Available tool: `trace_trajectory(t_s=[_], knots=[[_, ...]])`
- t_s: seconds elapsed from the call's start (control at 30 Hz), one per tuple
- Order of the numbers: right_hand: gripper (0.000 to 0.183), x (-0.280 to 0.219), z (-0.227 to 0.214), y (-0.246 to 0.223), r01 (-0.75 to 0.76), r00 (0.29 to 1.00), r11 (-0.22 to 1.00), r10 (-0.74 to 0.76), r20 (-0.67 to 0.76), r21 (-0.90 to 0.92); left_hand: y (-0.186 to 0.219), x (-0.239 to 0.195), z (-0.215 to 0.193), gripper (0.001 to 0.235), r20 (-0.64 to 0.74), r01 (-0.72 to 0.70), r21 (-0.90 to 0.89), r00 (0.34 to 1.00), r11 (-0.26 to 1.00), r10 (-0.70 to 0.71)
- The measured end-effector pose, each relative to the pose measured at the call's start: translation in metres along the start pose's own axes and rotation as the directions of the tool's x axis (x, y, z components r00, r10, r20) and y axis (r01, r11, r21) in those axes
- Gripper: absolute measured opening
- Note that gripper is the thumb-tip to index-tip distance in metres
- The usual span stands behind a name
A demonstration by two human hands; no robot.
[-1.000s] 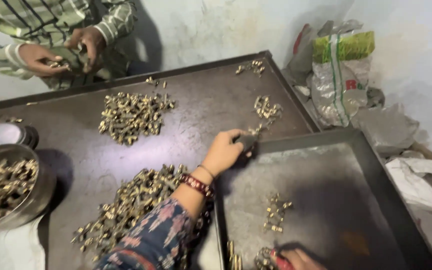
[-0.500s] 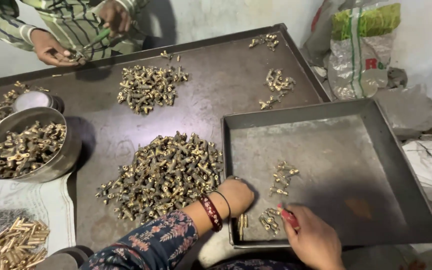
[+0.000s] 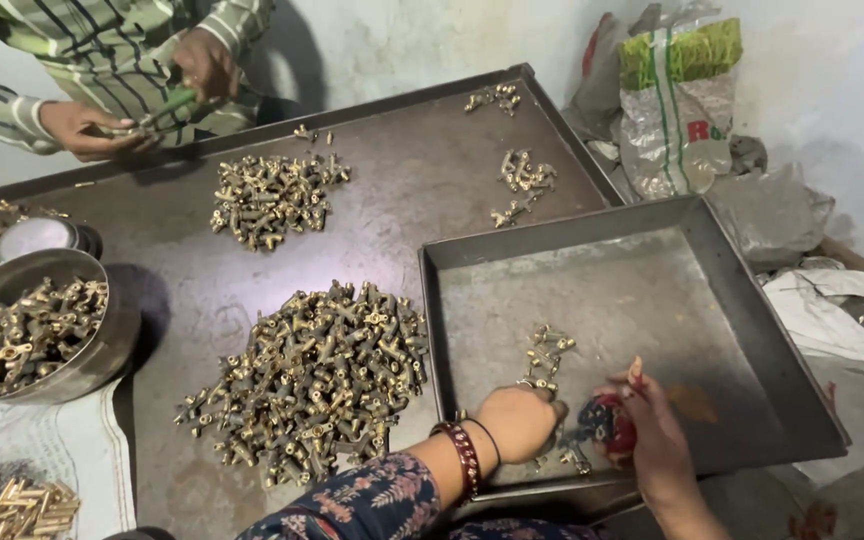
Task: Manually cleaning and finishing small metal fittings using an abrasive pad and a hand tool.
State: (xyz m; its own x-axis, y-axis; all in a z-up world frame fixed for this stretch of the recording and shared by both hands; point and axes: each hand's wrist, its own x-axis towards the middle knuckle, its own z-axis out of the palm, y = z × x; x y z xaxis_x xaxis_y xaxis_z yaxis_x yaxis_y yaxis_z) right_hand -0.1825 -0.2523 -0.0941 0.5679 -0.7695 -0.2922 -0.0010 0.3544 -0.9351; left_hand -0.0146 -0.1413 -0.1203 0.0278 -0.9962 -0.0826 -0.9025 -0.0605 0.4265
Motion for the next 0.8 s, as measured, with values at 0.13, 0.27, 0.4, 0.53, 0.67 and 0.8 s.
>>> trace_trajectory(t_s=[0.13,0.27,0.4,0.53,0.67,0.8], knots=[[0.024,0.013,-0.021,0.03,-0.028,1.0,0.99,0.027,-0.007,-0.139,0.002,0.009,0.009,0.021,0.092,0.037,0.089,0.995,0.995,-0.045],[0.036,-0.007,-0.015,-0.003,-0.007,0.999,0.885,-0.01,-0.033,-0.465,-0.007,-0.002,-0.021,0.027,0.02,0.209,-0.167,0.978,0.964,-0.208],[0.044,-0.042,-0.012,-0.039,0.272,0.96,0.701,-0.154,0.233,-0.659,-0.007,-0.058,-0.068,0.034,-0.202,0.045,-0.637,0.954,0.769,-0.223],[0.049,-0.068,0.032,-0.088,0.129,0.936,0.542,0.211,0.283,-0.83,0.01,-0.101,-0.115,0.028,-0.211,-0.082,-0.81,0.965,0.58,-0.158],[0.037,-0.082,0.058,-0.104,0.155,0.889,0.535,0.292,0.353,-0.831,0.022,-0.13,-0.135,0.026,-0.23,-0.122,-0.841,0.963,0.528,-0.143],[0.035,-0.079,0.067,-0.079,0.308,0.871,0.422,0.236,0.431,-0.853,0.032,-0.141,-0.138,0.027,-0.359,-0.257,-0.688,0.933,0.678,-0.011]])
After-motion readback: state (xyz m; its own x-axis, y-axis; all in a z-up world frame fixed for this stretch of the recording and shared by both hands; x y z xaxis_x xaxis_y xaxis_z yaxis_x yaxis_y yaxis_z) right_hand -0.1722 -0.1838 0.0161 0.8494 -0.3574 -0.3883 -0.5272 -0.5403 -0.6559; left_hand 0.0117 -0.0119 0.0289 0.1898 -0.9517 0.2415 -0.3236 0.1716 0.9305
